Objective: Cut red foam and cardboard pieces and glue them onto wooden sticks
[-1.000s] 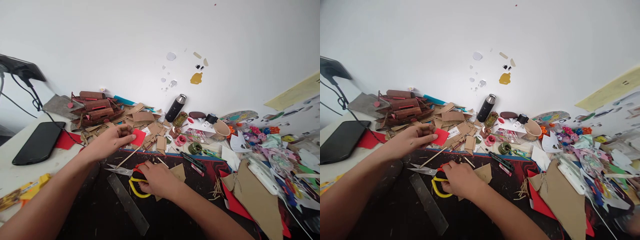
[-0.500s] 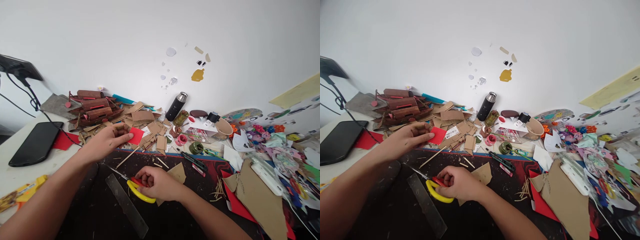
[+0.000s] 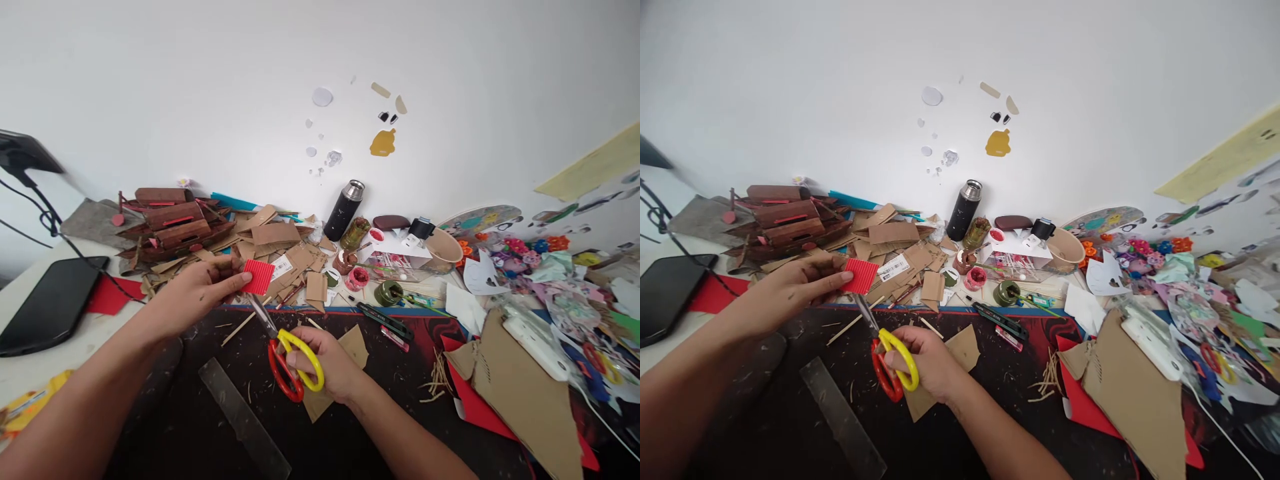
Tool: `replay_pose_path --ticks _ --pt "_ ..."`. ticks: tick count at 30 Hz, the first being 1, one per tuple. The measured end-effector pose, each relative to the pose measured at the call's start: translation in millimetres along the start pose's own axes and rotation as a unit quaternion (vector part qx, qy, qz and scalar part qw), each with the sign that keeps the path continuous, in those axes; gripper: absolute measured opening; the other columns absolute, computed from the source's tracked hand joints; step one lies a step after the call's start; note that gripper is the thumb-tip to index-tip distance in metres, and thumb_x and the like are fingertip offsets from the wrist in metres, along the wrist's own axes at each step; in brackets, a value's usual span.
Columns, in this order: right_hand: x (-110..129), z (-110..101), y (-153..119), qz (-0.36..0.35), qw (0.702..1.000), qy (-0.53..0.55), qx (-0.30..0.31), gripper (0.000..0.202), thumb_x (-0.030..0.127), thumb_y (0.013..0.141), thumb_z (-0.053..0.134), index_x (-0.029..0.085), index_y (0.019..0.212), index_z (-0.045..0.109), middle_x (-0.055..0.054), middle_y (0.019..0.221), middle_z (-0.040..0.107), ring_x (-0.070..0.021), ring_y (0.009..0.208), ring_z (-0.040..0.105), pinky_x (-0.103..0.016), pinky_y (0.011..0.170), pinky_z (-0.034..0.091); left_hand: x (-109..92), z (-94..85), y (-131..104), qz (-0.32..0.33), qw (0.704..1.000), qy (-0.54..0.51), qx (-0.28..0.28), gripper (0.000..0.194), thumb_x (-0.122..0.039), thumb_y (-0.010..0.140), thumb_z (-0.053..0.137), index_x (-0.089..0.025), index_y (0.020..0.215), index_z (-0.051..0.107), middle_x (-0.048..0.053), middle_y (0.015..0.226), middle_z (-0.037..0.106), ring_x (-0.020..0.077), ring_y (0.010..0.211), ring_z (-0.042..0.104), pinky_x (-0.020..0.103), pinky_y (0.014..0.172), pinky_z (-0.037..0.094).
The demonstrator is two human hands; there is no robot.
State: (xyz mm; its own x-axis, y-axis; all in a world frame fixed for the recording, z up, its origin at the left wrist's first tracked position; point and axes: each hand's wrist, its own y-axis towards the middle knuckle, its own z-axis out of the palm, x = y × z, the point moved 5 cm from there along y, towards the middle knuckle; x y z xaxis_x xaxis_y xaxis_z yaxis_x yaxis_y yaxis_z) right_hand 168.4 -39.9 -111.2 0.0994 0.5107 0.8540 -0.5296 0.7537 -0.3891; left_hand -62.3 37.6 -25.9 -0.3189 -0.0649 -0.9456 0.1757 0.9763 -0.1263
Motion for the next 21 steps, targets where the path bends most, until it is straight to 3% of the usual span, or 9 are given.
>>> replay_pose_path --ticks 4,8,11,16,21 --pt "15.9 -0.6 2.7 -0.041 0.996 0.071 -0.041 0.043 0.050 0.075 0.089 0.017 0.098 0.071 0.004 0.066 0.059 -0.0090 0.053 0.044 -0.021 0.049 0.031 3.1 10.0 0.2 -0.030 0.999 -0.031 0.011 0.045 -0.065 0.070 0.090 -0.024 0.083 0.077 0.005 0.085 0.076 0.0249 0.071 0.069 0.033 0.064 0.059" --pt "20.4 6.2 11.0 -0.051 0.989 0.131 -0.036 0.043 0.047 0.073 0.089 0.019 0.098 0.068 0.005 0.064 0.058 -0.0084 0.049 0.040 -0.020 0.045 0.028 3.0 28.5 1.7 -0.091 0.983 -0.158 0.008 0.049 -0.061 0.063 0.098 -0.024 0.090 0.081 0.010 0.111 0.082 0.0314 0.089 0.079 0.039 0.076 0.069" --pt "15.6 5.9 18.5 -0.047 0.987 0.153 -0.027 0.048 0.050 0.071 0.094 0.019 0.096 0.067 0.004 0.066 0.060 -0.0089 0.051 0.046 -0.020 0.047 0.032 -0.6 40.2 4.4 -0.097 0.969 -0.228 0.016 0.047 -0.053 0.064 0.100 -0.023 0.095 0.081 0.009 0.104 0.083 0.0284 0.087 0.080 0.038 0.077 0.070" --pt "9.5 -12.3 29.0 -0.073 0.982 0.154 -0.077 0.063 0.061 0.064 0.100 0.020 0.095 0.062 0.005 0.066 0.061 -0.0064 0.046 0.042 -0.019 0.043 0.025 -3.4 47.3 9.7 -0.093 0.963 -0.254 0.002 0.048 -0.051 0.065 0.101 -0.021 0.097 0.080 0.010 0.103 0.085 0.0265 0.088 0.081 0.035 0.080 0.069" --pt "21.1 -18.9 37.8 -0.127 0.982 0.112 -0.086 0.062 0.060 0.064 0.100 0.022 0.096 0.062 0.005 0.072 0.059 -0.0095 0.055 0.049 -0.020 0.048 0.031 -18.9 54.8 21.4 -0.049 0.953 -0.297 0.002 0.041 -0.046 0.066 0.101 -0.021 0.092 0.082 0.009 0.101 0.084 0.0281 0.092 0.080 0.036 0.080 0.069"
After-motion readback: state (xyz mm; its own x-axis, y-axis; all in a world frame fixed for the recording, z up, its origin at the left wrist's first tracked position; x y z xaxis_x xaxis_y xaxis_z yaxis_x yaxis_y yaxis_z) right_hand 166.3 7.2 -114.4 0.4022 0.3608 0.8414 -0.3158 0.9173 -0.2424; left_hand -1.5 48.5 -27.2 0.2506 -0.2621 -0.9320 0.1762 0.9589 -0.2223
